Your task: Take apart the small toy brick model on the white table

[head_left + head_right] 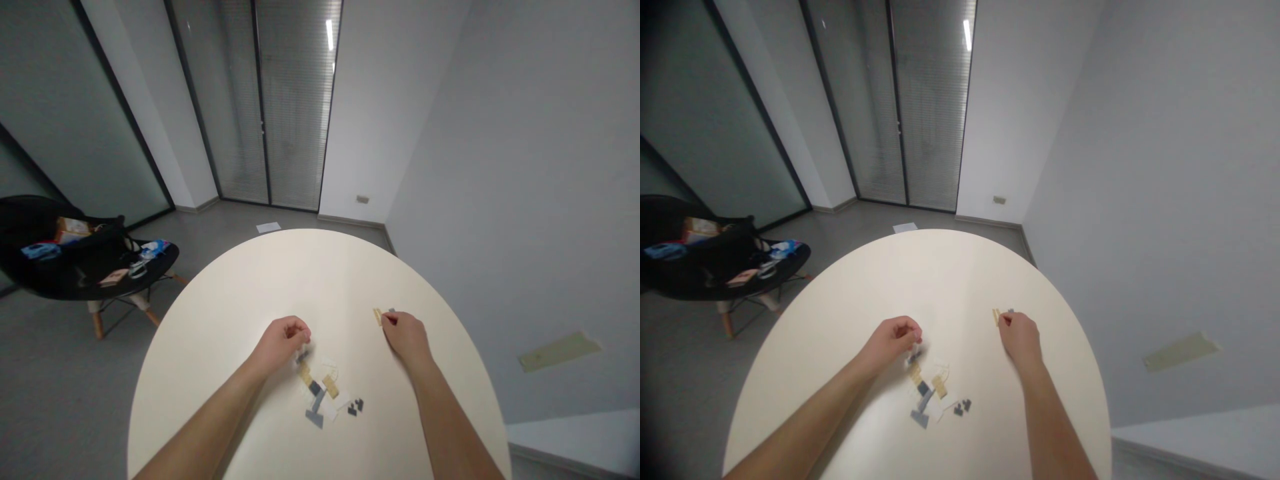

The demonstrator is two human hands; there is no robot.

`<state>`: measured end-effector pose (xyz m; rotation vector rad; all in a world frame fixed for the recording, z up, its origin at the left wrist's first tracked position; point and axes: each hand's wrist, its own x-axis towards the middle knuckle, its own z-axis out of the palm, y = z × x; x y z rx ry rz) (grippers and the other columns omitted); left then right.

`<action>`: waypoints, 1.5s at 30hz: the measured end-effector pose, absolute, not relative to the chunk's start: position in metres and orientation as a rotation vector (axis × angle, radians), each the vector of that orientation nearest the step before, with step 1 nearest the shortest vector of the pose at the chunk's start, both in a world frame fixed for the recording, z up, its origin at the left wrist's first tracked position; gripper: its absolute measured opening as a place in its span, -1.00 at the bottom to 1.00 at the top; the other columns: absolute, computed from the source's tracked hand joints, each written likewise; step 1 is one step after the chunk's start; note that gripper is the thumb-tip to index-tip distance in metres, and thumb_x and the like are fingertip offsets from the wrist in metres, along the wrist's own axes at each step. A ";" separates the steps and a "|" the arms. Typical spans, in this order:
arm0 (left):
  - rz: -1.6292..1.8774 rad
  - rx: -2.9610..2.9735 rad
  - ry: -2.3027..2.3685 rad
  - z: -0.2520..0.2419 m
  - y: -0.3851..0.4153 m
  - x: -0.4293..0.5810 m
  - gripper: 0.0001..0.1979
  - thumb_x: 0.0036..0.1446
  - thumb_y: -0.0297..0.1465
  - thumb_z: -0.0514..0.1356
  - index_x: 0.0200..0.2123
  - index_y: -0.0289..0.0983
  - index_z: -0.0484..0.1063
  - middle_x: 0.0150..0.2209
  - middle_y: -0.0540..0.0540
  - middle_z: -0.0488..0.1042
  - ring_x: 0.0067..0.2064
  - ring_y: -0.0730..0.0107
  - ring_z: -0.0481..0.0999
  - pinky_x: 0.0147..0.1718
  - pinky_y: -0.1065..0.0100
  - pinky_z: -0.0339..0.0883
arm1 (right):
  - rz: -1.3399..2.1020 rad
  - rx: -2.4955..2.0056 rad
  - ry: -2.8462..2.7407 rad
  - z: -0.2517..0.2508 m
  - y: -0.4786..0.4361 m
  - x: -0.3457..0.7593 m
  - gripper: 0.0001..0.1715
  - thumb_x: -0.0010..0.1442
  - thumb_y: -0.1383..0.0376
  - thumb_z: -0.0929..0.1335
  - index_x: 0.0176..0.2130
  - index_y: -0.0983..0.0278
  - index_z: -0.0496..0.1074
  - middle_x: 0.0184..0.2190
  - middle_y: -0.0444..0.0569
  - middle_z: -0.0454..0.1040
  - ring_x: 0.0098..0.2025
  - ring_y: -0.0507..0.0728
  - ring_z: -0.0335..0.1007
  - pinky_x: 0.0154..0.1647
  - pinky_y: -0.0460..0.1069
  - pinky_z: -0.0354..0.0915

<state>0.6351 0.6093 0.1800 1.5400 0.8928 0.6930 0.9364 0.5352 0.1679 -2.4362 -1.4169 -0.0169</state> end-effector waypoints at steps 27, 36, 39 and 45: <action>0.507 1.847 0.961 0.183 0.615 0.624 -0.78 0.04 -0.29 0.18 -0.34 -0.31 0.53 -0.50 -0.04 0.48 -0.46 0.37 0.39 -0.45 0.39 0.16 | -0.049 -2.463 -1.281 0.165 0.539 0.927 -0.72 0.17 0.17 0.32 -0.32 0.19 0.62 -0.31 -0.01 0.63 -0.29 0.17 0.52 -0.36 -0.04 0.24; 0.250 2.202 0.830 0.197 0.614 0.603 -0.46 -0.12 -0.52 0.15 -0.01 -0.13 0.54 -0.29 -0.01 0.54 -0.31 0.30 0.47 -0.33 0.42 0.22 | -0.048 -2.473 -1.259 0.166 0.538 0.926 -0.70 0.17 0.17 0.31 -0.30 0.20 0.62 -0.30 0.03 0.63 -0.29 0.18 0.52 -0.35 -0.02 0.26; 0.258 2.272 0.771 0.198 0.611 0.605 -0.47 -0.13 -0.56 0.14 -0.06 -0.06 0.56 -0.30 0.01 0.51 -0.32 0.29 0.45 -0.33 0.42 0.21 | -0.081 -2.447 -1.282 0.164 0.538 0.927 -0.69 0.16 0.17 0.30 -0.31 0.21 0.62 -0.31 0.04 0.63 -0.30 0.19 0.53 -0.36 -0.01 0.26; 0.227 2.351 0.710 0.199 0.609 0.609 -0.61 -0.07 -0.59 0.16 -0.21 -0.08 0.59 -0.36 -0.01 0.42 -0.34 0.31 0.40 -0.37 0.42 0.15 | -0.112 -2.423 -1.296 0.162 0.538 0.928 -0.68 0.16 0.13 0.31 -0.33 0.21 0.62 -0.34 0.03 0.63 -0.33 0.18 0.52 -0.38 -0.02 0.25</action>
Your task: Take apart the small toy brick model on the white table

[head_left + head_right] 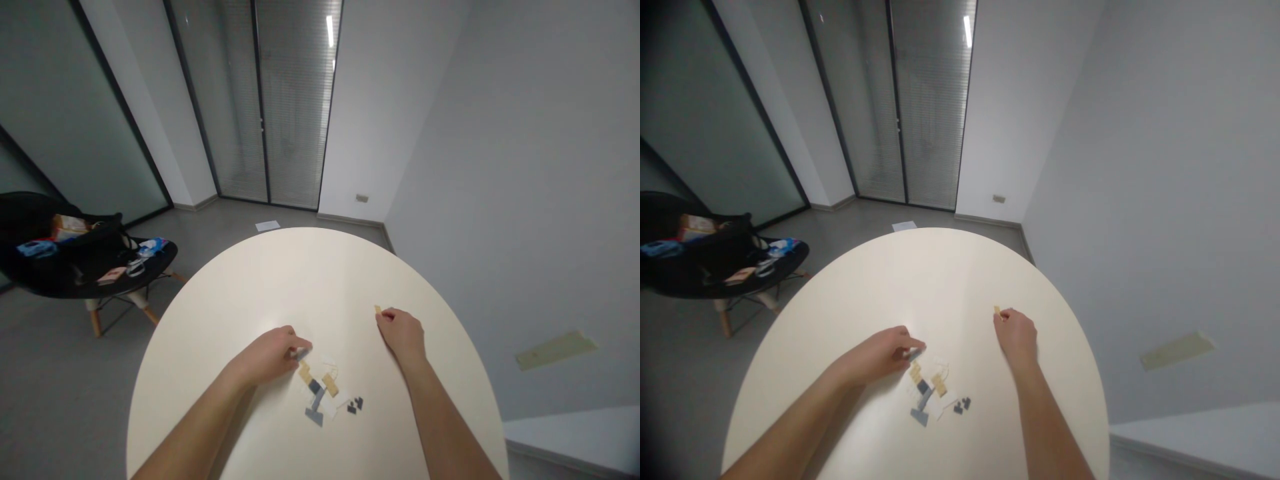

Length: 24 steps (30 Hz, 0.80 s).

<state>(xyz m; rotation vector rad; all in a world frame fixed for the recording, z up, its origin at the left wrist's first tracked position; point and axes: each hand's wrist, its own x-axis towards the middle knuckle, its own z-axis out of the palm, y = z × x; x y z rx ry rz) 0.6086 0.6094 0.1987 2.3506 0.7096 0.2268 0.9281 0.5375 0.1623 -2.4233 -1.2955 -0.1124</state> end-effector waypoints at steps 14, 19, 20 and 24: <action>0.154 2.263 0.870 0.202 0.609 0.611 -0.70 -0.09 -0.50 0.21 -0.21 -0.19 0.52 -0.29 -0.04 0.48 -0.31 0.31 0.45 -0.33 0.41 0.19 | -0.042 -2.198 -1.273 0.173 0.533 0.915 -0.63 0.18 0.15 0.28 -0.17 0.28 0.57 -0.31 0.02 0.56 -0.30 0.15 0.43 -0.20 0.01 0.27; 0.200 2.239 0.850 0.203 0.608 0.611 -0.75 -0.13 -0.55 0.18 -0.31 -0.20 0.47 -0.34 0.01 0.47 -0.33 0.35 0.41 -0.38 0.43 0.14 | 0.022 -1.924 -1.498 0.176 0.533 0.891 -0.67 0.22 0.19 0.27 -0.15 0.28 0.54 -0.36 -0.02 0.49 -0.38 0.10 0.36 -0.21 0.01 0.28; 0.218 2.226 0.847 0.203 0.608 0.611 -0.77 -0.12 -0.55 0.17 -0.34 -0.20 0.45 -0.37 0.02 0.46 -0.35 0.37 0.40 -0.40 0.44 0.12 | 0.044 -1.877 -1.547 0.176 0.533 0.886 -0.68 0.23 0.20 0.27 -0.15 0.27 0.53 -0.37 -0.02 0.48 -0.39 0.10 0.36 -0.22 0.01 0.29; 0.289 2.140 0.853 0.201 0.608 0.612 -0.84 -0.06 -0.53 0.14 -0.38 -0.21 0.43 -0.48 0.07 0.41 -0.43 0.41 0.34 -0.46 0.45 0.07 | 0.156 -1.734 -1.711 0.178 0.532 0.864 -0.72 0.27 0.26 0.27 -0.15 0.26 0.53 -0.36 -0.03 0.46 -0.34 0.09 0.37 -0.23 0.00 0.29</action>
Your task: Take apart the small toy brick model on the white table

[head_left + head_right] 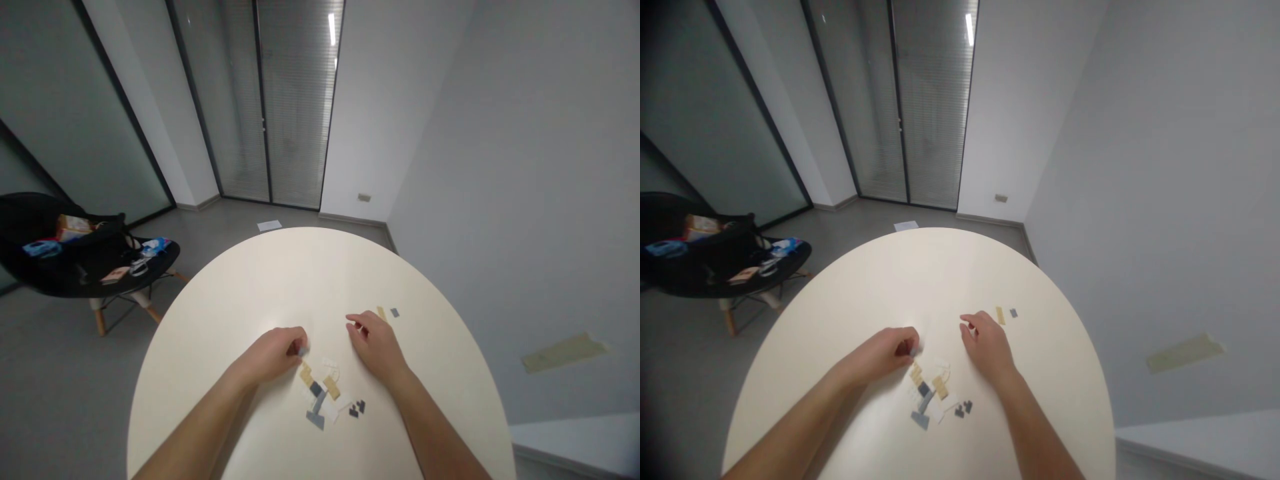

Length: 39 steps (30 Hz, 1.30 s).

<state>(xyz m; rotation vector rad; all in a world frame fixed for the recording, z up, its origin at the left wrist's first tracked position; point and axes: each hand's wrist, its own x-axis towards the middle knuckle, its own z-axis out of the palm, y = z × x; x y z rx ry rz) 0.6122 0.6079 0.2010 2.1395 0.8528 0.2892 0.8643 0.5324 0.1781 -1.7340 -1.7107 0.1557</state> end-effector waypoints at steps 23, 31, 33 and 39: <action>0.585 1.364 0.674 0.170 0.602 0.638 -0.64 -0.07 -0.34 0.40 -0.31 -0.24 0.26 -0.58 0.07 0.49 -0.59 0.52 0.37 -0.56 0.50 0.14 | 0.335 -1.470 -2.040 0.180 0.523 0.822 -0.59 0.13 0.25 0.46 0.01 0.15 0.50 -0.33 -0.10 0.49 -0.45 0.01 0.33 -0.34 -0.09 0.28; 0.568 1.416 0.703 0.172 0.600 0.641 -0.68 -0.03 -0.37 0.35 -0.24 -0.27 0.31 -0.61 0.08 0.47 -0.61 0.54 0.32 -0.57 0.50 0.10 | 0.353 -1.488 -2.045 0.184 0.523 0.822 -0.60 0.11 0.24 0.47 -0.02 0.15 0.51 -0.30 -0.09 0.50 -0.41 0.02 0.38 -0.34 -0.10 0.28; 0.567 1.428 0.717 0.171 0.600 0.641 -0.68 -0.04 -0.37 0.35 -0.23 -0.27 0.32 -0.60 0.08 0.47 -0.60 0.53 0.33 -0.56 0.49 0.10 | 0.363 -1.493 -2.042 0.184 0.523 0.821 -0.60 0.11 0.25 0.47 -0.02 0.15 0.50 -0.29 -0.09 0.50 -0.41 0.02 0.38 -0.34 -0.10 0.28; 0.569 1.460 0.707 0.169 0.601 0.640 -0.73 0.02 -0.32 0.29 -0.23 -0.29 0.37 -0.62 0.09 0.41 -0.61 0.52 0.30 -0.57 0.49 0.10 | 0.391 -1.504 -2.023 0.184 0.522 0.822 -0.64 0.10 0.33 0.45 -0.06 0.18 0.50 -0.30 -0.10 0.49 -0.42 0.01 0.34 -0.34 -0.09 0.26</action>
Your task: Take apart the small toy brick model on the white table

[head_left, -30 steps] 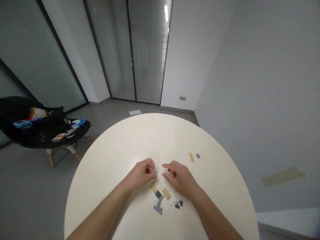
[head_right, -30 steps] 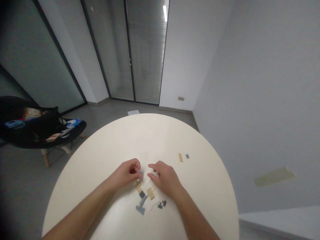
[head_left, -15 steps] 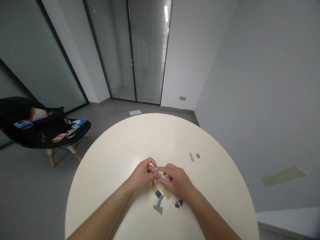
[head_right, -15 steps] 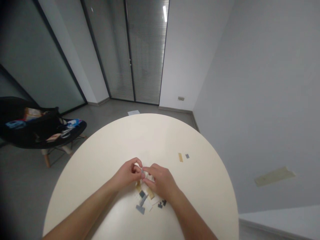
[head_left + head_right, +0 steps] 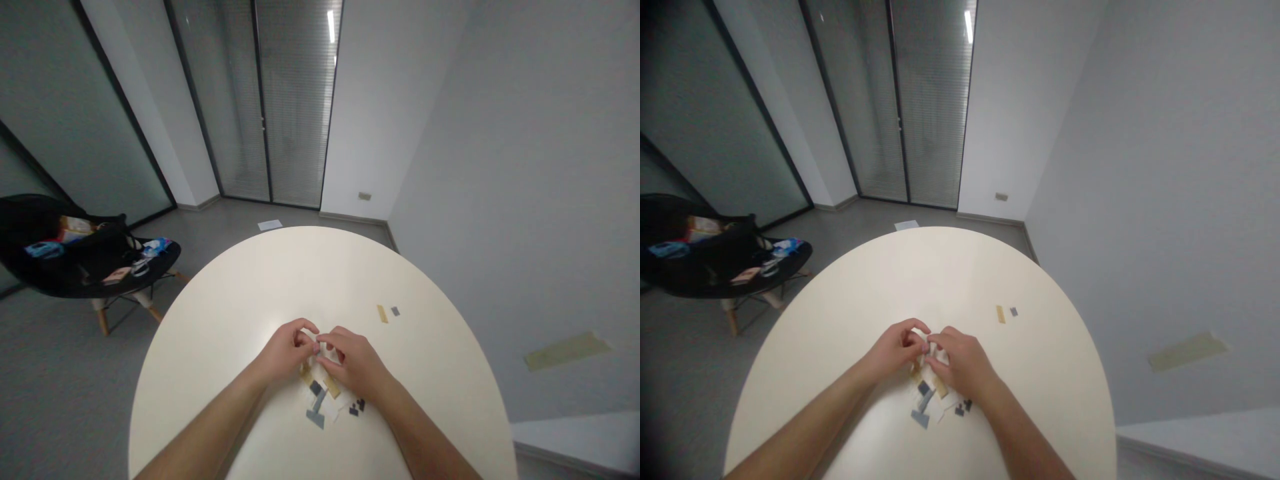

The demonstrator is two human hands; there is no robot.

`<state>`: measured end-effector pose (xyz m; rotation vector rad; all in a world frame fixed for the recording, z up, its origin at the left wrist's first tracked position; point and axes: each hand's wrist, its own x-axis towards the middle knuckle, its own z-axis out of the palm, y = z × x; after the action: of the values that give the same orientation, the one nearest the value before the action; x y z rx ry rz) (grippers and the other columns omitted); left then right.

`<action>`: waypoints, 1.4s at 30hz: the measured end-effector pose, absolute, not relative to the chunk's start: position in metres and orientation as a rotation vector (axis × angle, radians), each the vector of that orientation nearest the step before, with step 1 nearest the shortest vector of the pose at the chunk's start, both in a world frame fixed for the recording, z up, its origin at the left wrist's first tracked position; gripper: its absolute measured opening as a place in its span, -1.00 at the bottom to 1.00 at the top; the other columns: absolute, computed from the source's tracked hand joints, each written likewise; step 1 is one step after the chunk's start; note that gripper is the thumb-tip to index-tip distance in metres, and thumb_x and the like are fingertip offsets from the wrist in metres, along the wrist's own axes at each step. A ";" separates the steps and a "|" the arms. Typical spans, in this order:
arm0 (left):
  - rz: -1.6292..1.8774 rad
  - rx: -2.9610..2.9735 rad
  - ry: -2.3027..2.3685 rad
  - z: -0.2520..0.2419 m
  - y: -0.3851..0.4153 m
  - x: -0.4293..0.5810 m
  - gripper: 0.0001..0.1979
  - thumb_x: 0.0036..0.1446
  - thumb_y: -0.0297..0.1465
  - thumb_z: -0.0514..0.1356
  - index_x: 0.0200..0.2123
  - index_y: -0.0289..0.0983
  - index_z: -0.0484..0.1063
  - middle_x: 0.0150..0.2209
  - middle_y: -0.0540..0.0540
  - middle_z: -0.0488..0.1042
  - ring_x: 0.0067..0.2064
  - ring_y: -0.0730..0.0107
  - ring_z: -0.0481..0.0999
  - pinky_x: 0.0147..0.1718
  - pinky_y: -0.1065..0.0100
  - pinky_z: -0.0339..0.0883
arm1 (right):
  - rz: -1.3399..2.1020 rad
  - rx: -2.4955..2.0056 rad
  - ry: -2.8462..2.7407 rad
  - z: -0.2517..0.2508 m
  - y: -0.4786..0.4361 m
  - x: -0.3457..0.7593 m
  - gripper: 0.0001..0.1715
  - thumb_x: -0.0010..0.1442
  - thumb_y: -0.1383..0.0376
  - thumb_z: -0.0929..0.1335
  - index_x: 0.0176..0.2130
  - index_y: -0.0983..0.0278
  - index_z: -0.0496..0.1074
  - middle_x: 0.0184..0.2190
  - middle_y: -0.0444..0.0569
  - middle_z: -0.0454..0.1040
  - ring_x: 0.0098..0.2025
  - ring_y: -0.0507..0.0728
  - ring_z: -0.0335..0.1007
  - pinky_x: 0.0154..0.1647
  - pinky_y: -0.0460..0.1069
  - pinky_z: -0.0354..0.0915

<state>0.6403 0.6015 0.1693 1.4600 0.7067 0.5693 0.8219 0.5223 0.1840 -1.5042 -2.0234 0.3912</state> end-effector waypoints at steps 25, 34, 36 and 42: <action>0.616 1.518 0.797 0.175 0.605 0.636 -0.85 0.01 -0.35 0.25 -0.37 -0.32 0.48 -0.52 -0.01 0.45 -0.51 0.47 0.35 -0.47 0.41 0.20 | 0.410 -1.647 -1.252 0.178 0.532 0.893 -0.70 0.04 0.27 0.35 -0.16 0.25 0.40 -0.44 -0.10 0.47 -0.50 0.02 0.37 -0.46 -0.08 0.32; 0.600 1.550 0.791 0.174 0.606 0.636 -0.85 0.05 -0.34 0.23 -0.37 -0.32 0.46 -0.49 -0.06 0.49 -0.50 0.45 0.36 -0.46 0.40 0.19 | 0.521 -1.716 -1.115 0.175 0.530 0.922 -0.69 0.01 0.14 0.39 -0.24 0.22 0.38 -0.46 -0.10 0.50 -0.47 0.08 0.44 -0.41 -0.03 0.37; 0.596 1.555 0.788 0.173 0.607 0.635 -0.85 0.06 -0.33 0.23 -0.37 -0.32 0.47 -0.49 -0.06 0.48 -0.49 0.45 0.35 -0.46 0.40 0.17 | 0.525 -1.822 -1.123 0.178 0.527 0.930 -0.73 -0.01 0.18 0.38 -0.26 0.23 0.39 -0.45 -0.11 0.51 -0.50 0.07 0.44 -0.43 -0.04 0.34; 0.589 1.602 0.790 0.172 0.607 0.633 -0.84 0.04 -0.32 0.25 -0.36 -0.32 0.46 -0.56 0.04 0.35 -0.53 0.49 0.27 -0.48 0.42 0.09 | 0.491 -2.207 -1.253 0.183 0.519 0.944 -0.80 -0.08 0.37 0.32 -0.34 0.23 0.43 -0.64 -0.20 0.46 -0.57 0.05 0.38 -0.46 -0.07 0.22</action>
<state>0.6326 0.6068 0.1716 1.6018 0.7902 0.5892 0.9442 0.5189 0.1830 -2.2075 -1.2533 0.4907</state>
